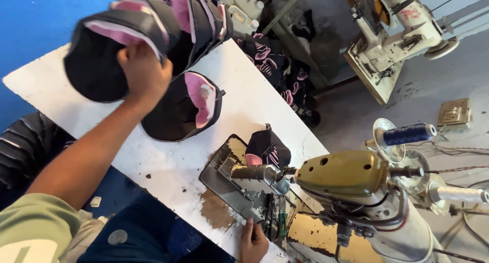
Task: The person stitches decorative laces and patterns onto shoe components using an industrial sewing machine.
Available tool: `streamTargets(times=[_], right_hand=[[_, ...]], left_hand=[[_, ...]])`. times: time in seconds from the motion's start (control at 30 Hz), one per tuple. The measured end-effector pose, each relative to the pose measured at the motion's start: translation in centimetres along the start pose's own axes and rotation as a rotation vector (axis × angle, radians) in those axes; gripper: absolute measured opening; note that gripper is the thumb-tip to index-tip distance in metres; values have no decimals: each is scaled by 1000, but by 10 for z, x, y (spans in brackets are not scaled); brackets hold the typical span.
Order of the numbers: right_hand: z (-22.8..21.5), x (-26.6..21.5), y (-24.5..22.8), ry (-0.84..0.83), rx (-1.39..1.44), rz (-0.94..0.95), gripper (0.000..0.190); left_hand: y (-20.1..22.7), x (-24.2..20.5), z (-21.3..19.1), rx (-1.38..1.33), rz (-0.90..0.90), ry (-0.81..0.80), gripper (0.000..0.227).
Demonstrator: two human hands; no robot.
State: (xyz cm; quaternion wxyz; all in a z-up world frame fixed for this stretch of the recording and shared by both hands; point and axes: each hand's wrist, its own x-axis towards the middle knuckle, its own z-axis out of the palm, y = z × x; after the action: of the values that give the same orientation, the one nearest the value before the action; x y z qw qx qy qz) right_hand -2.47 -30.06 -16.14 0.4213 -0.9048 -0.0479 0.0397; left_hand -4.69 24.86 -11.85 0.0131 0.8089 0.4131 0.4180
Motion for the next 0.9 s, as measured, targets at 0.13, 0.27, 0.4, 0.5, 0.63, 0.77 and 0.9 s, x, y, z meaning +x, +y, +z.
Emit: streamTargets(times=[0.13,0.27,0.4,0.5,0.63,0.77,0.9], right_hand=[[0,-2,-9,41,-26,-1,41],[-1,-7,-9,61,8,-24,42],[-4,-9,-28,94,-91,-70,44],[-4,-10,-27,81,-63,-33,46],[-8,-13,-19,27,59,-70,47],[-18,-23,-46,31,-102,-111,34],[-13,-23,-49,63,-114,-86,40]], left_hand=[[14,5,5,-335,11,-175,37],[11,5,26,-781,-57,-250,63],[36,-45,-8,-472,-41,8,91],[72,-76,-70,-672,5,-19,85],[67,-147,-43,-462,194,-306,72],[91,-99,-113,-783,-380,-773,39],[98,-159,-145,-1662,-662,-742,41]])
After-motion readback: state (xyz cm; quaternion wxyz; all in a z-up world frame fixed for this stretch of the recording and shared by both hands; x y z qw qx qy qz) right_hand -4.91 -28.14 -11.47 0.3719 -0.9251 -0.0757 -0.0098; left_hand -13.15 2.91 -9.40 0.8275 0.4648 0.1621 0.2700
